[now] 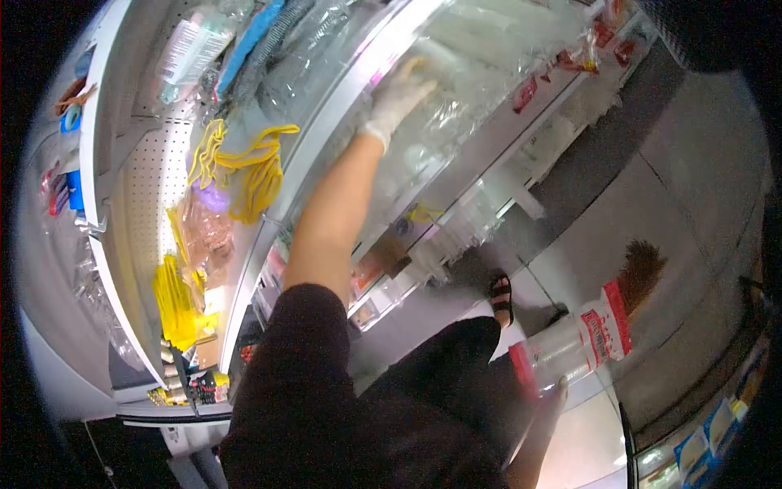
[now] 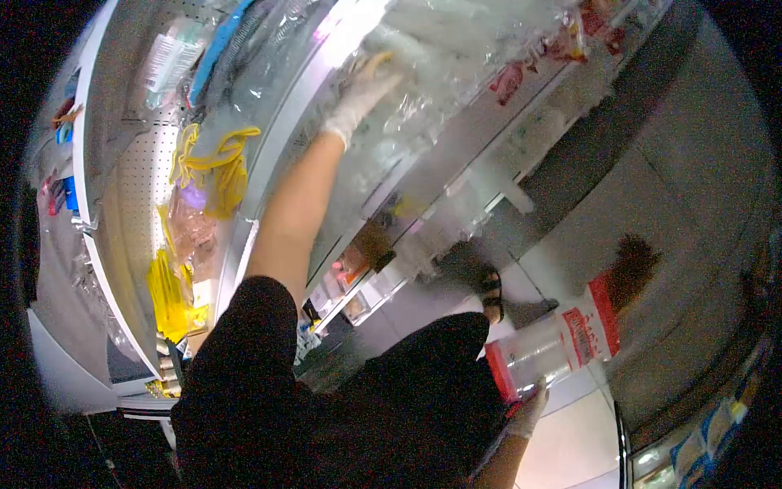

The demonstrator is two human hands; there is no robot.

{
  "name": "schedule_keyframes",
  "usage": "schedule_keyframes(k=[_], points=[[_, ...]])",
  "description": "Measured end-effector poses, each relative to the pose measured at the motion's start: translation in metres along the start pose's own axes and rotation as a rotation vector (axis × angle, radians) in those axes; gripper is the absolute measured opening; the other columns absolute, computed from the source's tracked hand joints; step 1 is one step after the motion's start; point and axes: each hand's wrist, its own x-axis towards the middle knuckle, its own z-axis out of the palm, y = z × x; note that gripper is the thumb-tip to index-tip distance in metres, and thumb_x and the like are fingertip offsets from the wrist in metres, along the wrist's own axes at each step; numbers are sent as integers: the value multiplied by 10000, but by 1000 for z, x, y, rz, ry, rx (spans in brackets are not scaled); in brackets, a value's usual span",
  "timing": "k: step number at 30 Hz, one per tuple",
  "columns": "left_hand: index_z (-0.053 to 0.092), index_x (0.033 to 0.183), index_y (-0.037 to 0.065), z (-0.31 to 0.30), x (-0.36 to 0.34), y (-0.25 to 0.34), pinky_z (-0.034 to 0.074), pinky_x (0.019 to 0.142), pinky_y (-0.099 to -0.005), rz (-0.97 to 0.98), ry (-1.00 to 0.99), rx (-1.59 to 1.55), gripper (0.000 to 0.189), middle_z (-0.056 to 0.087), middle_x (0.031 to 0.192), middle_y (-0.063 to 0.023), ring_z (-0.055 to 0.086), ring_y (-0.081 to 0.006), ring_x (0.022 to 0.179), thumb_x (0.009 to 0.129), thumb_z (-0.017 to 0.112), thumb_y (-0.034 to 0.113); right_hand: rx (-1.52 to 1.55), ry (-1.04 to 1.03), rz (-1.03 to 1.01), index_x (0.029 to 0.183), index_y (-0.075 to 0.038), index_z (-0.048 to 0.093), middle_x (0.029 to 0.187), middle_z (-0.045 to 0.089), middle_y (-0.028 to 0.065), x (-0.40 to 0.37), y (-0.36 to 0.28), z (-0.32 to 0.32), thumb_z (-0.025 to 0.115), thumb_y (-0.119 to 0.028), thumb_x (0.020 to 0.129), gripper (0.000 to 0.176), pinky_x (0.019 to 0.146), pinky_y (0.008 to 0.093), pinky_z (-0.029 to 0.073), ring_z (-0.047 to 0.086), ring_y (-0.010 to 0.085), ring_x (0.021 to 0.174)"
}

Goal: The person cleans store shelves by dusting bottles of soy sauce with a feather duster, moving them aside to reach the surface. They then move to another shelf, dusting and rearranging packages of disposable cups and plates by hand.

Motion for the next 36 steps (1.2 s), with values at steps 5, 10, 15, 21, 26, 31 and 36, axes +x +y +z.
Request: schedule_keyframes(k=[5, 10, 15, 21, 26, 31, 36], points=[[472, 1340, 166, -23, -40, -23, 274, 1104, -375, -81, 12, 191, 628, 360, 1449, -111, 339, -287, 1332, 767, 652, 350, 71, -101, -14, 1258, 30, 452, 1157, 550, 122, -15, -12, 21, 589, -352, 881, 554, 882, 384, 464, 551, 245, 1036], [448, 1351, 76, -23, -72, -59, 256, 1116, -377, -112, 66, 242, 652, 317, 1480, -82, 269, -267, 1373, 763, 635, 288, 22, -105, -33, 1251, 38, 460, 1146, 558, 125, -13, -14, 16, 587, -368, 880, 564, 876, 389, 469, 559, 252, 1030], [420, 1344, 1, 0, -108, -91, 335, 1050, -392, -11, 343, 345, 713, 430, 1365, -216, 402, -358, 1267, 742, 653, 303, 28, -81, -80, 1228, 42, 480, 1139, 565, 127, -5, -8, 8, 578, -372, 888, 545, 854, 379, 481, 575, 242, 1007], [422, 1374, 117, 29, -83, -109, 177, 1067, -594, -128, 446, 345, 684, 368, 1433, -151, 310, -363, 1328, 804, 610, 446, -35, -47, -85, 1177, 38, 517, 1071, 597, 105, -12, -6, 4, 581, -354, 889, 490, 797, 342, 498, 600, 221, 924], [387, 1409, 202, 34, -35, -31, 100, 1079, -621, 53, 321, 445, 657, 259, 1501, -143, 206, -371, 1381, 857, 533, 528, -98, 19, -119, 1142, 31, 533, 1011, 609, 90, -2, 9, -8, 606, -327, 876, 452, 749, 328, 499, 602, 210, 863], [325, 1444, 200, 65, -13, -74, 54, 1081, -632, 15, 136, 386, 721, 195, 1527, -152, 116, -379, 1412, 855, 508, 572, 34, 72, -25, 1175, 21, 514, 1080, 592, 105, -7, 4, 9, 606, -321, 873, 465, 819, 353, 483, 586, 227, 955], [309, 1455, 183, 83, 17, -23, -16, 1075, -643, 40, 330, 254, 738, 151, 1532, -187, 68, -390, 1417, 864, 474, 594, -73, 26, -123, 1214, 22, 489, 1126, 573, 105, -7, 6, 17, 589, -331, 884, 495, 853, 356, 472, 571, 233, 998]])
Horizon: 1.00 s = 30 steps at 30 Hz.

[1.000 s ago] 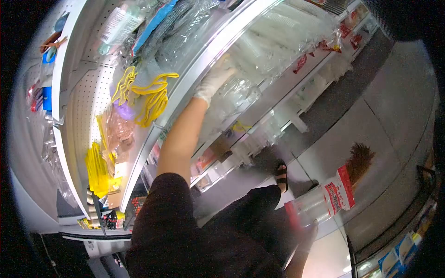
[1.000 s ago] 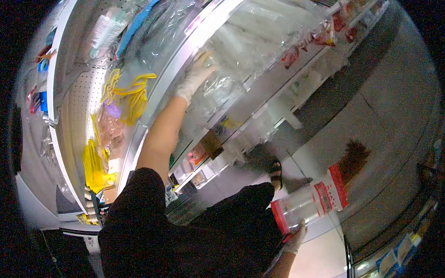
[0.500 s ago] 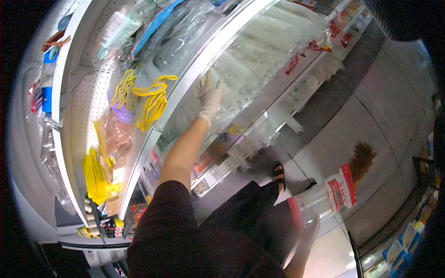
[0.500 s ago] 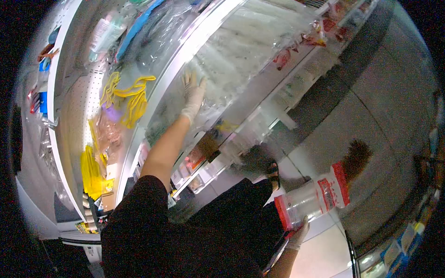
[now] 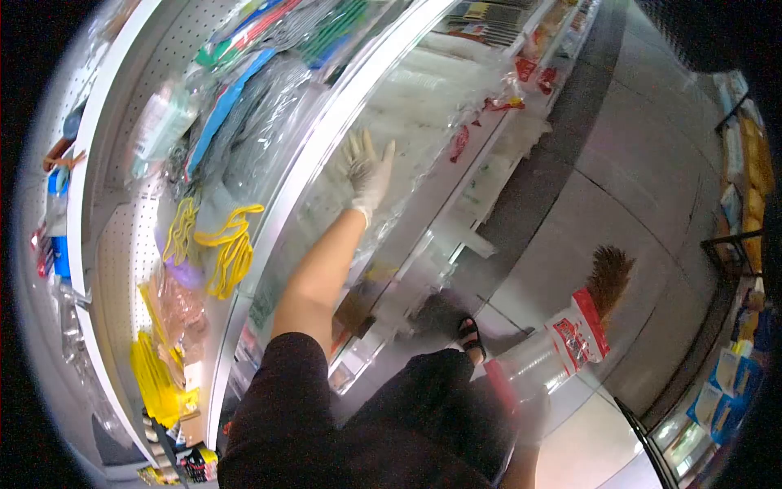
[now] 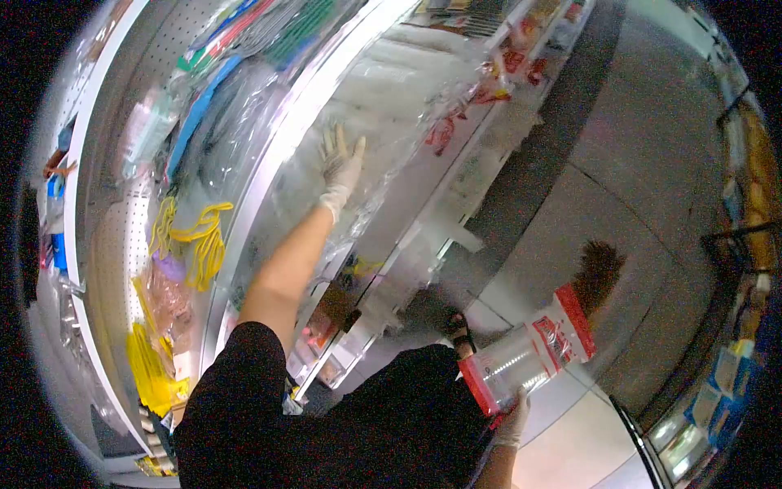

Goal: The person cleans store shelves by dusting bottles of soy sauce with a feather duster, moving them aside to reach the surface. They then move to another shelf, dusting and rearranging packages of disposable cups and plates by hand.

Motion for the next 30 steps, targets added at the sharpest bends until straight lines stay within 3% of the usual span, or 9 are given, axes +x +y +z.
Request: schedule_keyframes(k=[4, 7, 10, 12, 15, 17, 20, 26, 30], points=[[317, 1446, 203, -7, 49, 101, 87, 1101, -600, 228, 47, 143, 676, 186, 1533, -138, 84, -368, 1418, 890, 480, 553, -133, 17, -138, 1247, 31, 469, 1158, 555, 112, -2, -11, 16, 574, -318, 891, 510, 879, 365, 463, 555, 236, 1036], [449, 1362, 121, 15, 92, 139, 128, 1085, -606, 352, 61, 24, 686, 299, 1467, -199, 187, -410, 1377, 850, 528, 572, -95, -27, -152, 1268, 31, 455, 1178, 546, 115, 11, -15, 15, 566, -293, 894, 507, 902, 369, 455, 543, 235, 1062], [565, 1205, 83, 15, 115, 122, 278, 1050, -523, 428, -44, -21, 532, 508, 1272, -190, 376, -397, 1251, 841, 600, 469, 71, 27, -134, 1263, 32, 457, 1177, 551, 119, 11, -56, 39, 555, -273, 897, 486, 900, 373, 462, 552, 235, 1053], [606, 1089, 65, 18, 104, 89, 343, 1006, -469, 564, 130, 36, 419, 589, 1102, -166, 466, -376, 1131, 824, 646, 387, 249, 77, -128, 1252, 35, 463, 1171, 558, 122, 17, -92, 64, 547, -262, 900, 468, 891, 376, 472, 564, 236, 1036], [532, 1263, 122, 32, 67, 57, 246, 1093, -507, 399, -230, -176, 507, 395, 1399, -159, 271, -370, 1342, 845, 612, 397, 353, -21, -47, 1264, 38, 457, 1169, 567, 130, 43, -102, 44, 537, -248, 904, 467, 871, 379, 491, 583, 252, 1019], [392, 1396, 155, 21, 44, 81, 124, 1114, -568, 316, -536, 207, 604, 216, 1516, -135, 79, -349, 1422, 889, 533, 451, 348, -15, -33, 1276, 39, 453, 1170, 575, 134, 71, -119, 34, 553, -235, 900, 476, 856, 382, 502, 588, 263, 1027], [294, 1448, 157, 59, 59, 72, 36, 1099, -612, 168, -430, 137, 632, 130, 1550, -113, -1, -326, 1436, 924, 462, 468, 308, 14, -62, 1275, 39, 453, 1170, 578, 135, 103, -150, 24, 572, -222, 891, 479, 856, 386, 502, 586, 262, 1034], [318, 1427, 102, 45, 65, 94, 48, 1120, -558, -58, -465, -106, 594, 135, 1549, -126, 54, -298, 1437, 934, 476, 392, 55, 112, -37, 1265, 36, 455, 1167, 577, 130, 134, -215, -31, 591, -199, 866, 482, 898, 387, 482, 576, 267, 1052], [384, 1378, 66, 33, 30, 166, 131, 1135, -439, 100, -90, -395, 541, 282, 1482, -159, 225, -322, 1379, 901, 544, 265, 231, 73, -135, 1132, -55, 552, 1017, 592, 47, 157, -250, -18, 565, -255, 908, 301, 754, 306, 484, 579, 142, 904]])
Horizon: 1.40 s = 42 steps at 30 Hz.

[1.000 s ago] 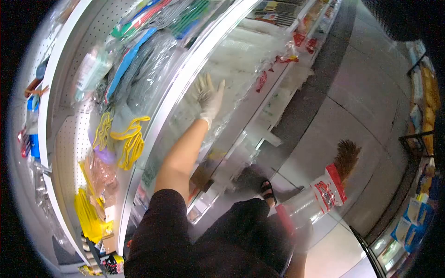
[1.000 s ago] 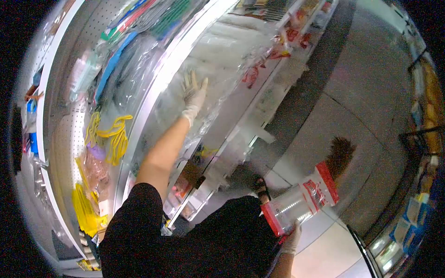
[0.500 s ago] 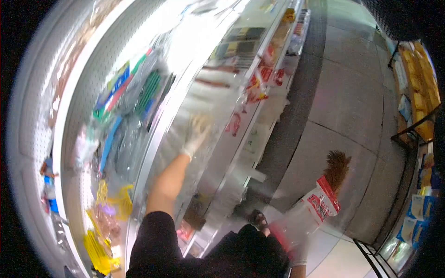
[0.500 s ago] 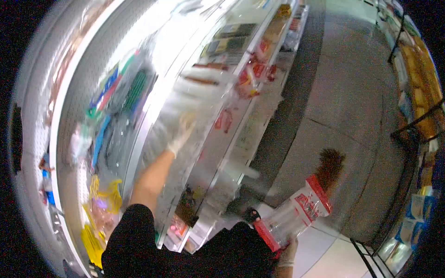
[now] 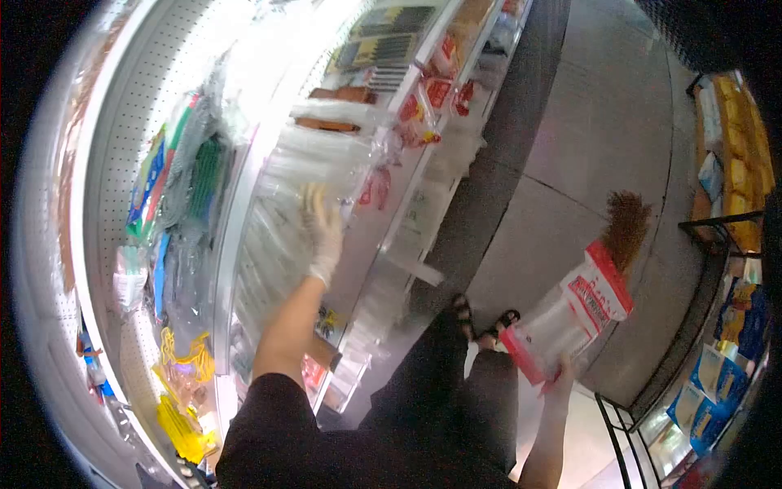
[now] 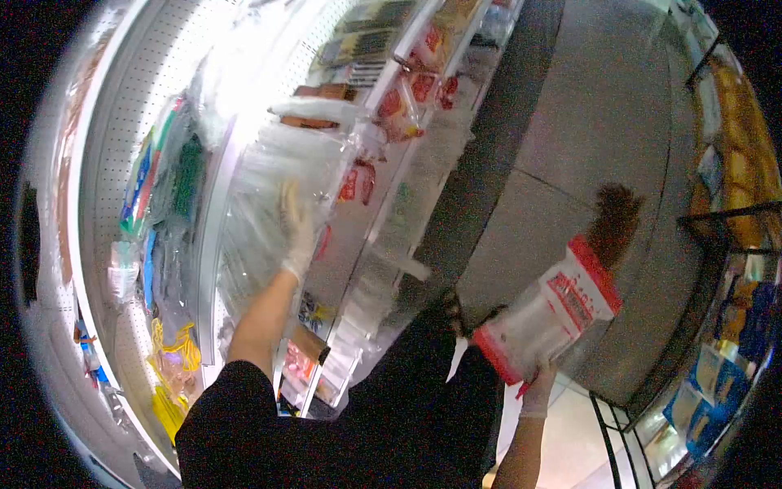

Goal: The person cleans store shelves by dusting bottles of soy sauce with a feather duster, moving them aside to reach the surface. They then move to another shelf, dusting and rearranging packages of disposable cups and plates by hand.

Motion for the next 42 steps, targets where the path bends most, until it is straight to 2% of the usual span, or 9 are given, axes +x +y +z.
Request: schedule_keyframes(k=[4, 11, 18, 24, 28, 31, 39, 41, 42], points=[[375, 1382, 10, 56, -53, 119, 278, 1087, -381, 49, -766, -121, 684, 415, 1392, -206, 396, -301, 1290, 821, 661, 277, -37, -18, 87, 1210, 9, 511, 1138, 585, 112, 25, -12, 50, 602, -208, 879, 406, 884, 363, 486, 591, 222, 1009], [448, 1333, 9, 179, -98, 133, 438, 914, -315, -767, -1332, -916, 624, 593, 1177, -101, 543, -172, 1060, 839, 683, 309, -206, -100, 139, 1172, -13, 549, 947, 558, 5, 47, -5, 148, 606, -266, 883, 388, 657, 268, 388, 502, 109, 791], [517, 1241, 40, 201, -69, 116, 487, 650, -259, -939, -1012, -843, 504, 634, 1010, -39, 576, -84, 780, 824, 699, 258, -218, 135, 125, 1096, -13, 589, 604, 520, -3, 108, -37, 167, 388, -387, 1000, 436, 391, 210, 288, 362, 45, 420], [543, 1194, 42, 260, -48, 117, 479, 678, -280, -1071, -743, -842, 476, 625, 941, -41, 570, -96, 779, 818, 693, 292, -656, -110, 122, 1049, -29, 624, 668, 574, 47, 93, -84, 144, 414, -345, 997, 383, 465, 258, 386, 479, 100, 514], [561, 1162, 39, 293, -44, 137, 471, 660, -269, -1118, -708, -845, 470, 621, 921, -38, 565, -109, 755, 802, 704, 306, -1171, -147, -421, 979, -12, 658, 604, 488, -11, 169, -71, 43, 411, -281, 992, 365, 491, 261, 359, 461, 86, 540], [573, 1135, 41, 290, -37, 180, 467, 639, -269, -1112, -617, -890, 453, 621, 912, -40, 565, -123, 740, 797, 707, 310, -1182, 301, 162, 951, 21, 653, 729, 533, 19, 268, -63, -84, 430, -297, 982, 390, 618, 319, 401, 478, 138, 679], [592, 1043, 59, 339, -53, 134, 496, 640, -324, -1076, -763, -673, 380, 589, 881, -56, 554, -155, 750, 869, 605, 397, -1309, -146, -10, 1079, 43, 585, 829, 588, 169, 209, -159, 36, 523, -307, 936, 383, 706, 392, 436, 538, 241, 733], [516, 1241, 44, 325, -38, 150, 510, 763, -304, -1106, -723, -919, 508, 601, 1087, -65, 583, -145, 908, 857, 635, 355, -1597, -378, -765, 1090, 31, 585, 918, 599, 216, 242, -85, -77, 560, -298, 910, 376, 761, 438, 440, 574, 322, 834], [498, 1276, 39, 319, -34, 156, 509, 754, -294, -1043, -721, -919, 532, 610, 1080, -54, 586, -136, 893, 859, 634, 339, -1584, -310, -549, 1100, 26, 586, 919, 599, 217, 241, -100, -56, 561, -278, 901, 363, 750, 436, 446, 576, 327, 828]])
